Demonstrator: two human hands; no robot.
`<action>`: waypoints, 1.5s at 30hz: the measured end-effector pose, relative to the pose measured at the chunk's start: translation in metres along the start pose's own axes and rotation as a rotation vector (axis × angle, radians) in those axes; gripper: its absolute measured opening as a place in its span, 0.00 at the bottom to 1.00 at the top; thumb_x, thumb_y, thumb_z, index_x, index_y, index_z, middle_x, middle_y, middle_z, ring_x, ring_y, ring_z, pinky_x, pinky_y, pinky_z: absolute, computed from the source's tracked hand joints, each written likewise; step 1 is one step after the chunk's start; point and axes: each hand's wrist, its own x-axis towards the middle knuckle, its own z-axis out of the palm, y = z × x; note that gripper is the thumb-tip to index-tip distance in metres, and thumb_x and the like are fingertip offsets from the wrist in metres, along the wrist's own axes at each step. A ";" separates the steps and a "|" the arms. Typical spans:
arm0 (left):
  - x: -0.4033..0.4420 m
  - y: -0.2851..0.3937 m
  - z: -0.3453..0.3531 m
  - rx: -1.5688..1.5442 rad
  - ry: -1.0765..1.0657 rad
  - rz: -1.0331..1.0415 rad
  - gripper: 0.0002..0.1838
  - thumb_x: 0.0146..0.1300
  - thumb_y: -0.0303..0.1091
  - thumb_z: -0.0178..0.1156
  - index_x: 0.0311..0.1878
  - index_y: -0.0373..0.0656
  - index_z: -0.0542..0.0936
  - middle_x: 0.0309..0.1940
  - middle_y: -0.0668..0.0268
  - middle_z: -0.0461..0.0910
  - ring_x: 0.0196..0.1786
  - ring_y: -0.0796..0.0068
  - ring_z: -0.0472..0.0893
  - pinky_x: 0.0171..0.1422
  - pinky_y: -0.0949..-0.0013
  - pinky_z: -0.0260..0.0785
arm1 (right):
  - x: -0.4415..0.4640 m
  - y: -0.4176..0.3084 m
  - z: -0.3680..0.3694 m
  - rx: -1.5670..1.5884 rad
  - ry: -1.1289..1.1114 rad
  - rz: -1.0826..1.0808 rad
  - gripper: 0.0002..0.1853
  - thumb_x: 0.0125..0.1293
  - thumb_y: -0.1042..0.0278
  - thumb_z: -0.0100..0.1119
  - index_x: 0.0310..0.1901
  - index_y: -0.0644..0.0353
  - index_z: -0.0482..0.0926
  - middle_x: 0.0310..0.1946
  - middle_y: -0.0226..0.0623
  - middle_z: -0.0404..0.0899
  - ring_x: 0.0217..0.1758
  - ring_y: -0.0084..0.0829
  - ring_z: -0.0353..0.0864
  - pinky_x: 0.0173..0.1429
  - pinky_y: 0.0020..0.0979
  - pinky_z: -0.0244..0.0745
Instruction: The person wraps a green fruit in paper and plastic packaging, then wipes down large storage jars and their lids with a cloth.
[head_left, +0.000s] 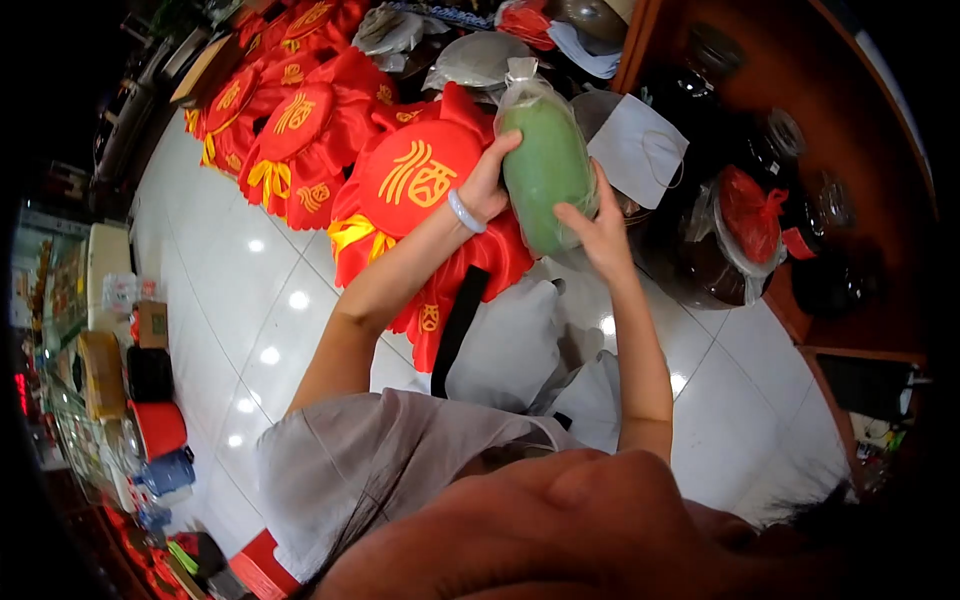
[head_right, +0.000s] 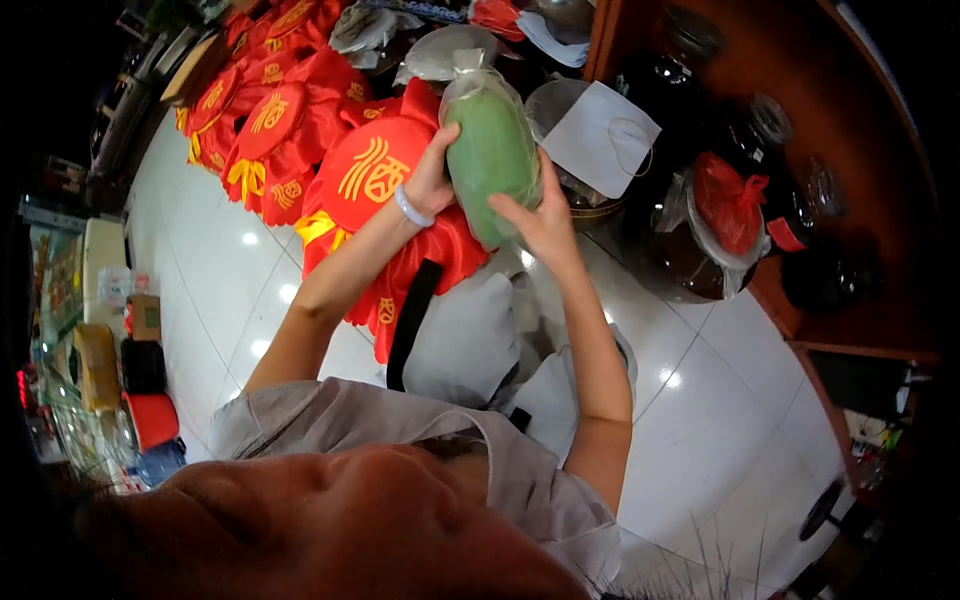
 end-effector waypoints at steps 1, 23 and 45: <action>-0.002 -0.007 -0.001 0.063 -0.015 0.042 0.28 0.55 0.46 0.54 0.55 0.39 0.66 0.50 0.59 0.71 0.52 0.65 0.70 0.57 0.63 0.63 | -0.002 0.001 0.006 0.006 0.022 -0.002 0.41 0.47 0.65 0.65 0.60 0.69 0.53 0.54 0.45 0.64 0.56 0.34 0.66 0.57 0.29 0.62; -0.007 -0.032 0.002 0.152 0.017 0.091 0.32 0.56 0.52 0.51 0.60 0.45 0.60 0.56 0.62 0.65 0.57 0.63 0.66 0.61 0.62 0.60 | -0.001 0.015 -0.001 -0.183 0.201 -0.059 0.39 0.52 0.56 0.62 0.61 0.62 0.55 0.57 0.44 0.60 0.60 0.32 0.61 0.60 0.29 0.57; 0.002 -0.039 -0.001 -0.207 -0.017 -0.035 0.40 0.53 0.68 0.44 0.58 0.44 0.63 0.55 0.57 0.66 0.54 0.59 0.69 0.57 0.57 0.63 | 0.004 0.041 -0.030 0.163 0.337 0.138 0.06 0.55 0.73 0.57 0.33 0.63 0.76 0.25 0.25 0.74 0.30 0.16 0.69 0.36 0.18 0.64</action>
